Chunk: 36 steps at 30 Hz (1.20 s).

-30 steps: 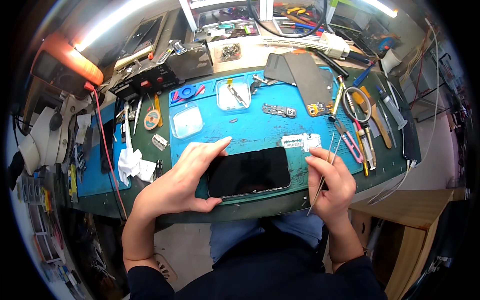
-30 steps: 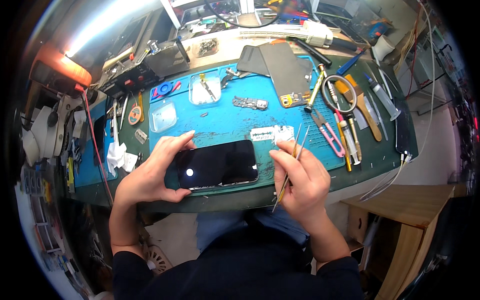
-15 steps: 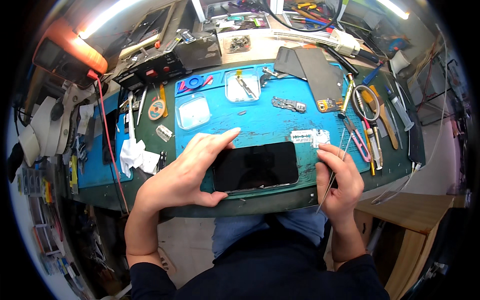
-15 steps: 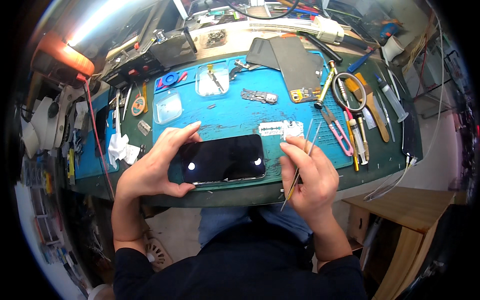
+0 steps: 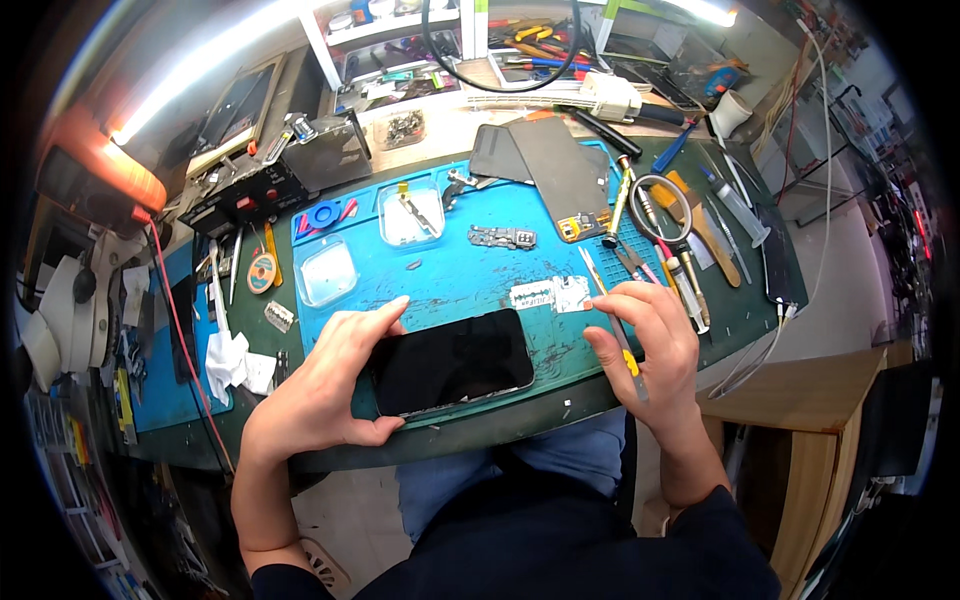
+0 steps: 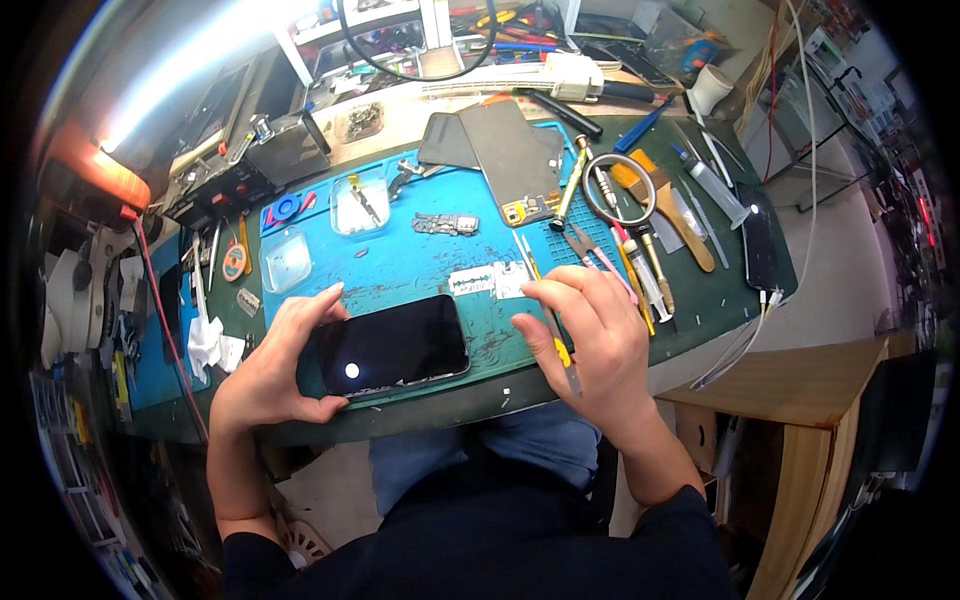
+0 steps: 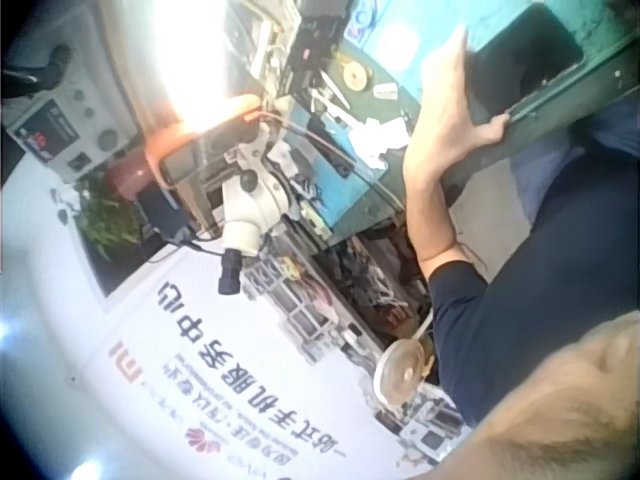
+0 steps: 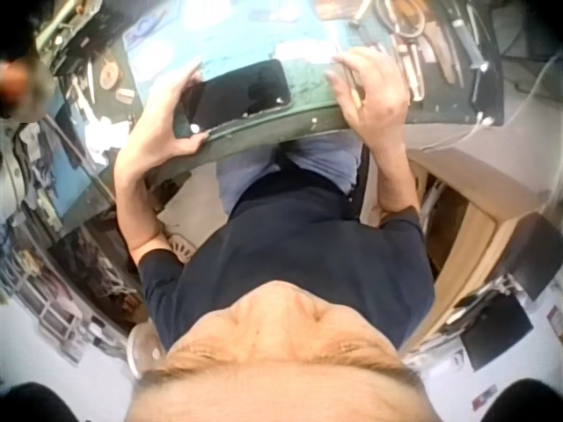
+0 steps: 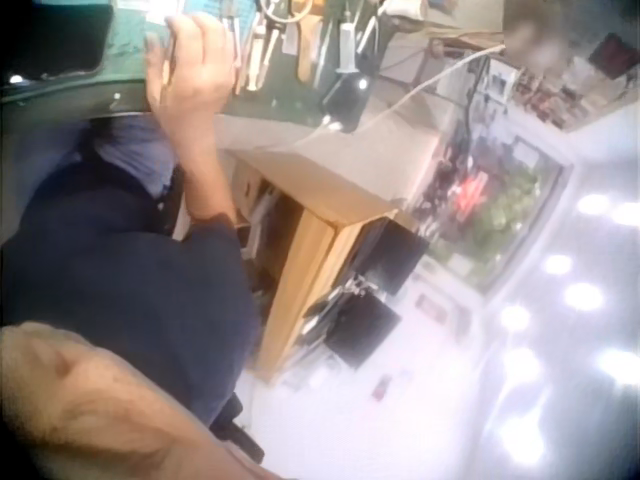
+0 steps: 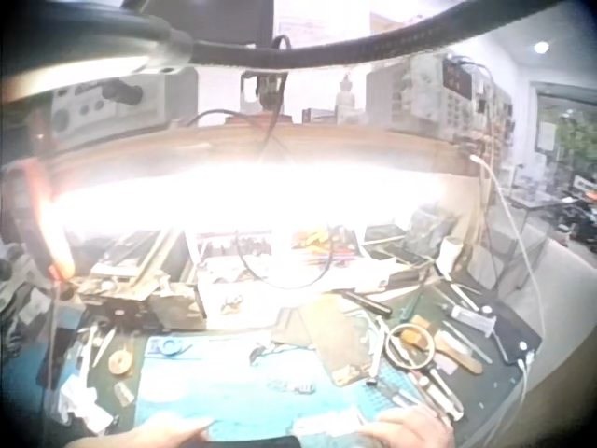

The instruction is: The person repairs a smartphone by disassembling the device, removing the battery, and applying adhesive to the frame. They then reassemble the phone, connecting the display and securing the back cover. Finally, the person tests the device by plugging in a charger and interacting with the touchscreen.

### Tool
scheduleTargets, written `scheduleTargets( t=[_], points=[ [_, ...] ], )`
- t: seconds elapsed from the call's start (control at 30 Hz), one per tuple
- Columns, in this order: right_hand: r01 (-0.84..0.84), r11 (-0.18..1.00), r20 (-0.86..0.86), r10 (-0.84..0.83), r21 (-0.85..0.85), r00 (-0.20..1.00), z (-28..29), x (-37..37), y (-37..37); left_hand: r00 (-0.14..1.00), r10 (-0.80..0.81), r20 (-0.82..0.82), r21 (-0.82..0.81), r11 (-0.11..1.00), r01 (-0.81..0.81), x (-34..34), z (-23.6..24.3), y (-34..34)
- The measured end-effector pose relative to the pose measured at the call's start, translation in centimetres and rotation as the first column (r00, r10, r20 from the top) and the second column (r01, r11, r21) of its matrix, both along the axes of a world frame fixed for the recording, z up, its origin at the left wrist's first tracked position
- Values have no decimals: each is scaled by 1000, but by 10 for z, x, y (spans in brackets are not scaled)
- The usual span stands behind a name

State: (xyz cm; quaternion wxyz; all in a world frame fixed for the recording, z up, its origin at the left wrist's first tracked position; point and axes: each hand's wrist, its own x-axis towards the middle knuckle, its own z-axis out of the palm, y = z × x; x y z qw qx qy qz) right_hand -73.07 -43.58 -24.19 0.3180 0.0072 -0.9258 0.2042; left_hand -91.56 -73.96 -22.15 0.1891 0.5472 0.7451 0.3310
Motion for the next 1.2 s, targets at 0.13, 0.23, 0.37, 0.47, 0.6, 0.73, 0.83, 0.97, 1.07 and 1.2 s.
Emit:
scheduleTargets(
  t=[0.13, 0.23, 0.37, 0.47, 0.6, 0.73, 0.83, 0.97, 1.07, 1.2],
  points=[
    [95, 995, -38, -95, -15, 995, -9, 10, 10, 1000, 12, 12, -18, 1000, -12, 1, 3, -2],
    [324, 941, 25, -328, 93, 944, -16, 14, 7, 1000, 16, 14, -30, 999, -16, 2, 0, 1],
    [450, 869, 84, -474, 205, 877, -18, 6, -1, 1000, 26, 10, -39, 999, -25, 2, 1, 0],
    [452, 866, 117, -482, 215, 868, -18, 6, 0, 1000, 17, -10, -31, 999, -17, 2, 1, 1],
    [437, 871, 163, -476, 225, 864, -15, 5, 1, 1000, 16, -15, -31, 999, -16, 1, 1, 3],
    [448, 881, 62, -461, 152, 885, -16, 4, 0, 1000, 23, -15, -27, 999, -24, 2, 1, 0],
    [446, 892, -40, -444, 70, 895, -23, 10, 2, 1000, 20, -12, -26, 999, -20, 2, 1, 1],
    [403, 913, -163, -407, -56, 899, -25, 11, 1, 1000, 17, -21, -27, 999, -18, 2, 1, 2],
    [382, 914, -170, -401, -133, 900, -28, 12, 0, 999, 15, -29, -25, 1000, -16, 2, 1, 2],
    [373, 914, -146, -396, -163, 907, -27, 11, -2, 1000, 20, -13, -31, 999, -21, 2, 2, 2]
  ],
)
